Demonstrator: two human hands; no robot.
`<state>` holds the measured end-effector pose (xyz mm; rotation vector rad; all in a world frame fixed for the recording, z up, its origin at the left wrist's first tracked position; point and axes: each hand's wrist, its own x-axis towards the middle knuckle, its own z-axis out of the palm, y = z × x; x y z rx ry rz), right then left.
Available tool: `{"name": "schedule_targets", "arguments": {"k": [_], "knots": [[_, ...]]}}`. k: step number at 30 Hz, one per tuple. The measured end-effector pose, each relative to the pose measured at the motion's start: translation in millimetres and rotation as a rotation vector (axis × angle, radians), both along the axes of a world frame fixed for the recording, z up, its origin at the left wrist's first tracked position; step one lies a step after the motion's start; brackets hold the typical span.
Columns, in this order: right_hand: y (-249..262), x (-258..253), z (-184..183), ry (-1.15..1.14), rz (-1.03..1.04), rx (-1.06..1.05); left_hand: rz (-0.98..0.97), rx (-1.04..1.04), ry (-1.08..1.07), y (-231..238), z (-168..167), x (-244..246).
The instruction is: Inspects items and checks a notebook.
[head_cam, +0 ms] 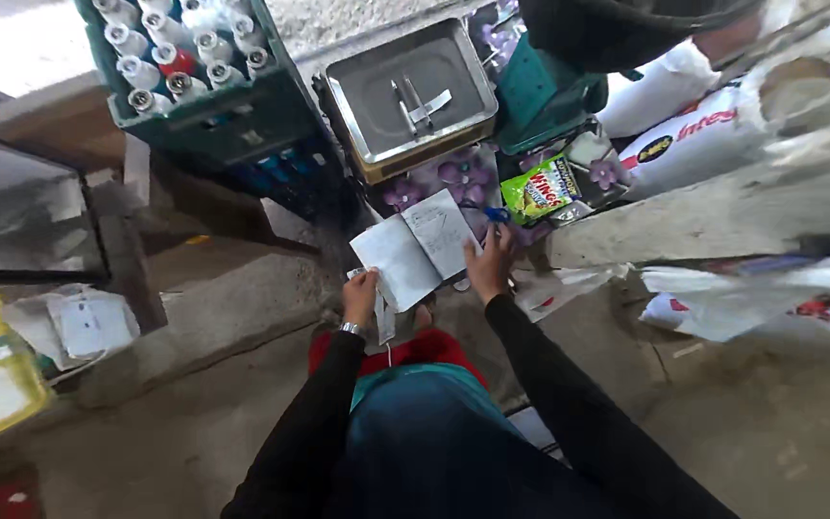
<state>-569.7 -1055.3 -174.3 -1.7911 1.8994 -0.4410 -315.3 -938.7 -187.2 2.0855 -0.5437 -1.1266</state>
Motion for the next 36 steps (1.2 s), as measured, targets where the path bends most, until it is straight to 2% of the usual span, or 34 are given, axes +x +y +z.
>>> {"name": "schedule_targets", "arguments": {"k": [5, 8, 11, 13, 15, 17, 19, 21, 23, 27, 32, 36], "knots": [[40, 20, -44, 0.225, 0.035, 0.039, 0.004, -0.007, 0.071, 8, -4, -6], [41, 26, -47, 0.209, 0.126, 0.009, -0.009, 0.004, 0.107, 16, -14, -3], [47, 36, -41, 0.038, 0.283, -0.074, -0.028, 0.029, 0.115, 16, -20, 3], [55, 42, -38, -0.164, 0.464, -0.129, -0.039, 0.034, 0.124, 17, -23, 5], [64, 42, -32, -0.327, 0.550, -0.060, -0.030, 0.037, 0.144, 22, -26, 6], [71, 36, -32, -0.375, 0.362, -0.071, -0.014, 0.019, 0.174, 24, -28, 6], [64, 29, -37, -0.165, 0.115, -0.056, -0.004, 0.006, 0.183, 22, -28, 6], [52, 26, -48, 0.068, 0.013, -0.001, -0.011, 0.008, 0.179, 21, -29, 6], [47, 27, -57, 0.190, 0.042, 0.009, -0.011, 0.011, 0.180, 21, -33, 7], [49, 38, -52, 0.158, 0.189, -0.027, -0.012, 0.020, 0.194, 22, -34, 9], [51, 37, -59, 0.170, 0.096, -0.004, 0.008, 0.023, 0.229, 20, -33, 6], [60, 46, -42, -0.049, 0.224, -0.045, 0.013, 0.031, 0.219, 22, -31, 4]]}}
